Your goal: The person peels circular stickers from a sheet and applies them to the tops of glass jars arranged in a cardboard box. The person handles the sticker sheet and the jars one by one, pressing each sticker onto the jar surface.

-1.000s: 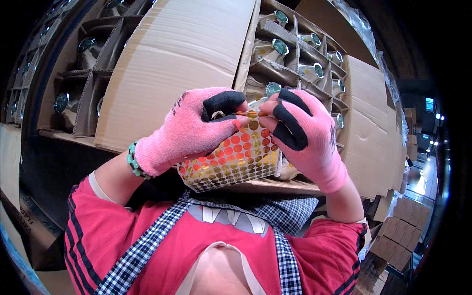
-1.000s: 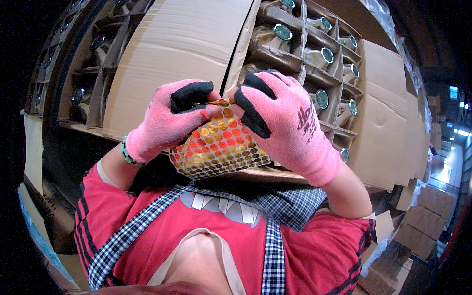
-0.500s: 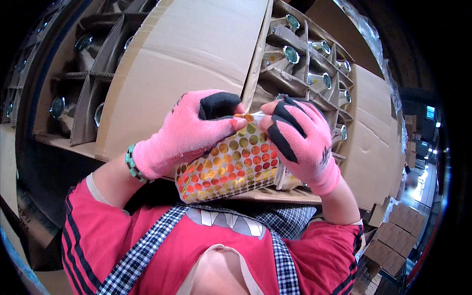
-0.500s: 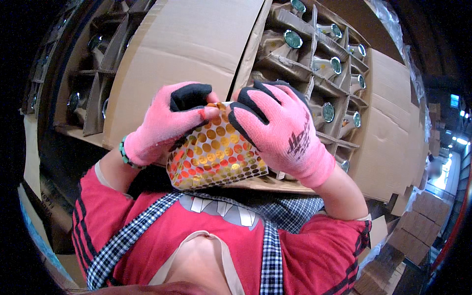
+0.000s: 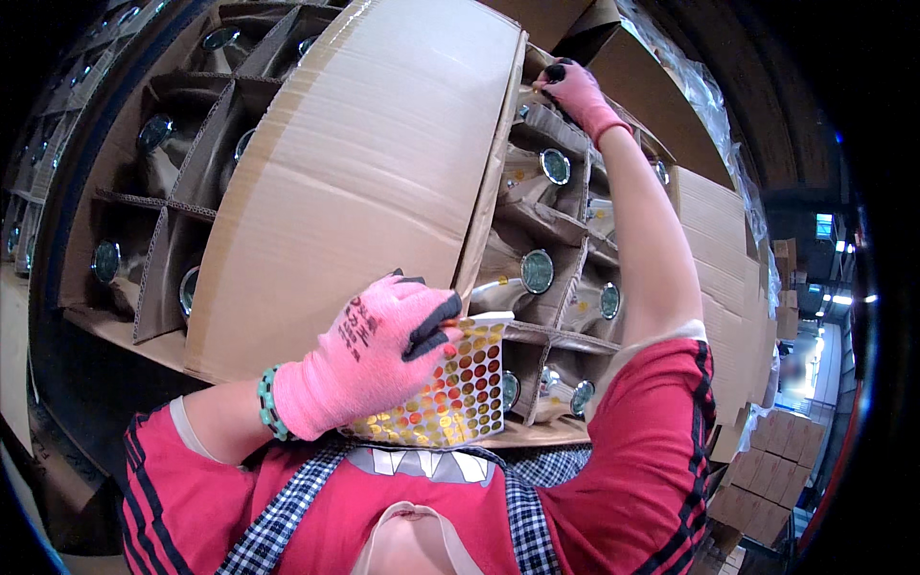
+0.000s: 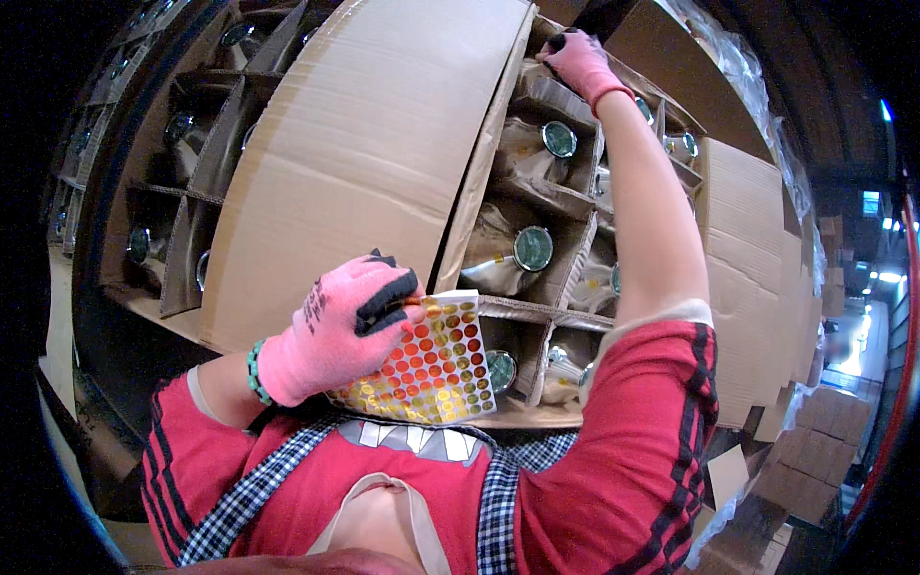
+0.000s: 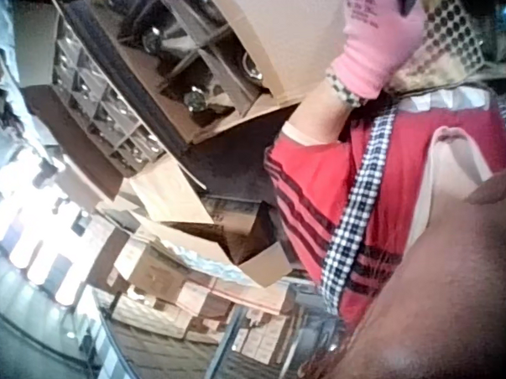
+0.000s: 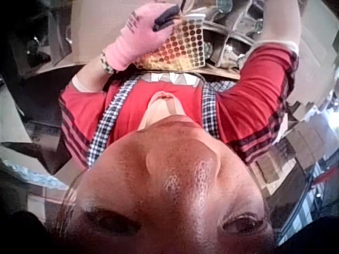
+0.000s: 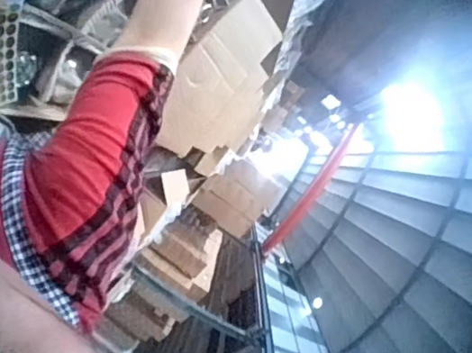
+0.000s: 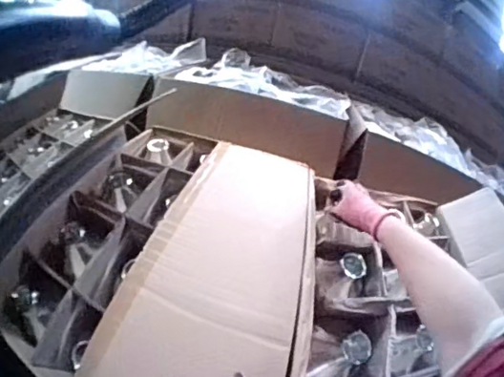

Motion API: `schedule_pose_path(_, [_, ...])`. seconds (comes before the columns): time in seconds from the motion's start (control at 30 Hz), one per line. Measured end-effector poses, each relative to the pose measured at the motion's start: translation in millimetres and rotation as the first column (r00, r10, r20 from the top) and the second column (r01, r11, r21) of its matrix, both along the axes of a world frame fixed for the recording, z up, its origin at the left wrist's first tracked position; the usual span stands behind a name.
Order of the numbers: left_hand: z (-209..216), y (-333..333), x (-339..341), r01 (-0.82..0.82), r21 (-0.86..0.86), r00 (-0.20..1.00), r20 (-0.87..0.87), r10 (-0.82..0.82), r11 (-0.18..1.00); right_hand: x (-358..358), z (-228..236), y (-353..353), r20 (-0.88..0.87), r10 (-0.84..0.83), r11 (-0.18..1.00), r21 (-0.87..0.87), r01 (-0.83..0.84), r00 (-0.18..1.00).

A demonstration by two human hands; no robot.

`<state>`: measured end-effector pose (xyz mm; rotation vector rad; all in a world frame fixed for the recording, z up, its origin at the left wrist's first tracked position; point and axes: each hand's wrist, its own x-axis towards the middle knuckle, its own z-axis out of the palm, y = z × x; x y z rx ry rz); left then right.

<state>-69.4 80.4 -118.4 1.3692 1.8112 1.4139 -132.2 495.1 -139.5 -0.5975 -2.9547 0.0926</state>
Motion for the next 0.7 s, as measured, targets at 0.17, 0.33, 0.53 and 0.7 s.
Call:
schedule_pose_path(0.17, [0.1,-2.4,2.3,0.035,0.011,0.999,-0.036,-0.035,0.999,-19.7,-8.6,-6.6,0.326,-0.207,0.971,0.185,0.153,0.922])
schedule_pose_path(0.33, [3.8,-4.6,0.7,0.075,0.016,0.995,-0.074,-0.074,0.997,-16.0,-4.9,-25.7,0.234,-0.226,0.899,0.423,0.110,0.946])
schedule_pose_path(0.53, [-0.1,-2.0,4.8,0.044,0.056,0.993,-0.112,-0.038,0.997,33.9,21.1,-21.6,-0.384,-0.265,0.857,0.326,0.398,0.884])
schedule_pose_path(0.7, [-0.6,1.0,7.6,-0.005,0.073,0.994,-0.106,0.013,0.997,155.4,61.1,-137.7,-0.503,-0.149,0.974,-0.224,0.038,0.851])
